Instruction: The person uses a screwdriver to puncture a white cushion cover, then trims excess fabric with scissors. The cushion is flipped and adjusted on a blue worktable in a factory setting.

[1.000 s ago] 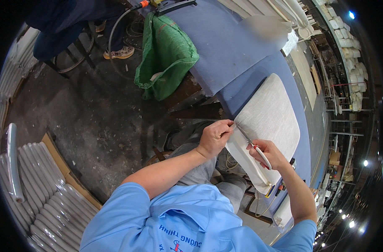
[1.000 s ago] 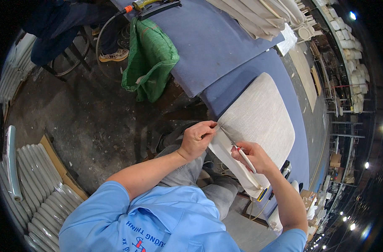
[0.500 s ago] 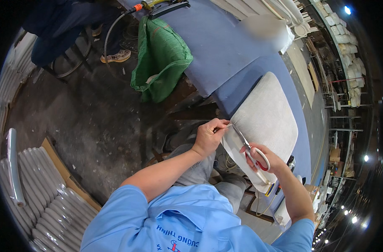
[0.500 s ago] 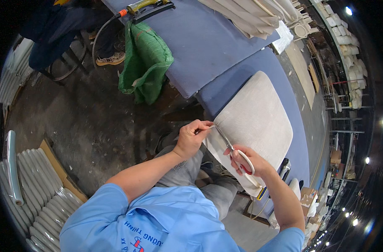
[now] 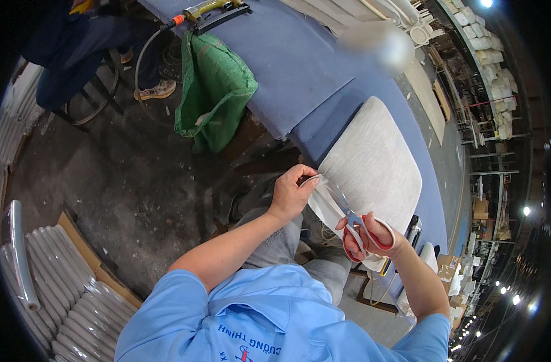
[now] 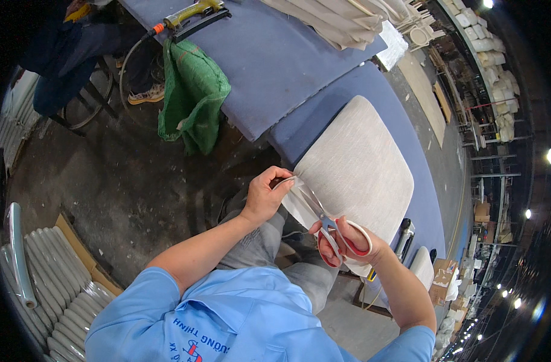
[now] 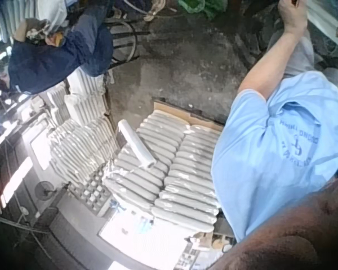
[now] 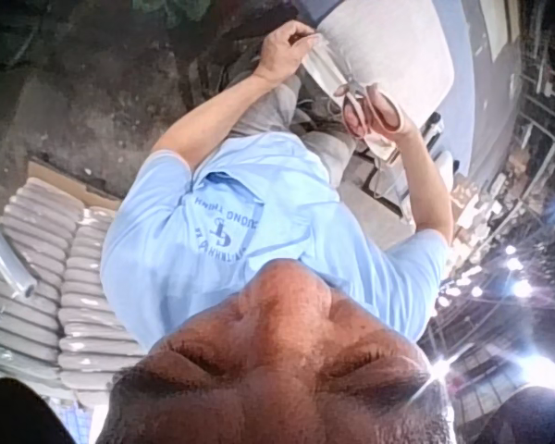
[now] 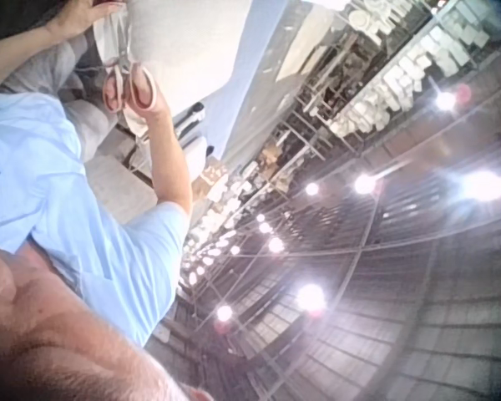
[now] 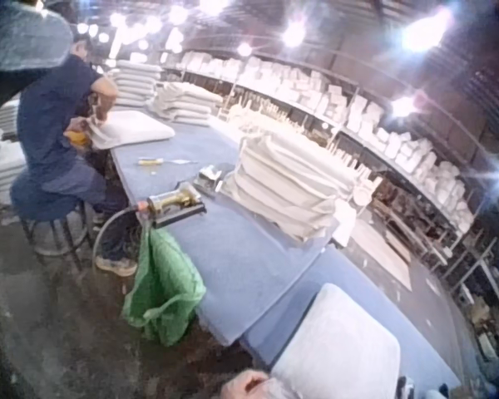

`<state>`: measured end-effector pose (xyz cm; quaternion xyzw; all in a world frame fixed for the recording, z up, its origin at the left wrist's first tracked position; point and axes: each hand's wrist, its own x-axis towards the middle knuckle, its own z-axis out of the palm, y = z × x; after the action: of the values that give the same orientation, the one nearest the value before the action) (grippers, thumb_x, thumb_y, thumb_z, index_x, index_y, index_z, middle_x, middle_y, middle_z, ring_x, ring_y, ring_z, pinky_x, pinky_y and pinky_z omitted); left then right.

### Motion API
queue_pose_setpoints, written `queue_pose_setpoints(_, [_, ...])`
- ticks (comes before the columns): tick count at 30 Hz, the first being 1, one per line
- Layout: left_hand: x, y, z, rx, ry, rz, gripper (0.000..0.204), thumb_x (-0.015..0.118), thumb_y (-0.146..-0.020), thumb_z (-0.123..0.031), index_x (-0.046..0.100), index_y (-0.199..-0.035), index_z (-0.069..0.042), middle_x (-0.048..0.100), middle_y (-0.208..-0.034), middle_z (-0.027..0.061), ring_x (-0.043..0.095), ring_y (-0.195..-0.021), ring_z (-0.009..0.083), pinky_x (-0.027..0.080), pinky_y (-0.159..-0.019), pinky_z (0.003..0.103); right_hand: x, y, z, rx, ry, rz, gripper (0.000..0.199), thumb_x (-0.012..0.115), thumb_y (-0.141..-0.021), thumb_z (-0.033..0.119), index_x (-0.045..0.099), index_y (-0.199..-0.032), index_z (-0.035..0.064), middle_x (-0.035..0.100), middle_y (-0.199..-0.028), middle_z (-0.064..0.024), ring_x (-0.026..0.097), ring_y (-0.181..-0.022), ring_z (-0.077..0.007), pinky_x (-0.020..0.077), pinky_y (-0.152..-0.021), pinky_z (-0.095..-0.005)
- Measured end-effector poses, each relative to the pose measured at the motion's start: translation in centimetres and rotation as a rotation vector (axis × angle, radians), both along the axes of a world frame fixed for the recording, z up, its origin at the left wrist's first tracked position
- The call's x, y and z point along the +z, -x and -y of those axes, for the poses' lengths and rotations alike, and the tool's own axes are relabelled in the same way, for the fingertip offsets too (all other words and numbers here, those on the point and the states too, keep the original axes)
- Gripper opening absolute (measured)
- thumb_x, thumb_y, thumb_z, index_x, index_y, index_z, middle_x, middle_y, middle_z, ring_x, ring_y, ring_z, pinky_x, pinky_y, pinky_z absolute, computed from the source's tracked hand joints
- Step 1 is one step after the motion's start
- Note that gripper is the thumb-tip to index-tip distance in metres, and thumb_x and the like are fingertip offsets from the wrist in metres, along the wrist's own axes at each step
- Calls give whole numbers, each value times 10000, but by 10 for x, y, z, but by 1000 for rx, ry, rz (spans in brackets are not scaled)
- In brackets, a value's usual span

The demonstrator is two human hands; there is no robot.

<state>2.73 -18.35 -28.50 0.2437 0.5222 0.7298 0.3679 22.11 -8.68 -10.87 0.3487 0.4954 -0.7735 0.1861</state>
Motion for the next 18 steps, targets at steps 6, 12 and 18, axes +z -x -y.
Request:
queue_pose_setpoints(6, [1,-2,0,153,-79,-245,70,780,-892,-6,727,-938,-13,736,-1059,108,704,-899,175,561,-797,304,7,14,-8,123,-330,131,691,545,-1042,665,639,-1265,18,580,-714,-11,573,-554,-111,458,-502,-265])
queue_pose_setpoints(12, [4,0,5,151,-95,-276,91,792,-864,-4,745,-940,-19,754,-1074,123,727,-933,233,569,-801,332,13,29,-21,260,-472,278,606,592,-1052,612,675,-1219,35,559,-691,10,554,-536,-83,438,-495,-254])
queue_pose_setpoints(18, [4,-1,7,147,-76,-233,81,792,-861,-10,757,-932,-26,757,-1069,124,731,-936,240,572,-800,336,12,43,-27,271,-499,319,609,666,-1015,603,686,-1220,30,552,-664,32,529,-517,-68,415,-486,-250])
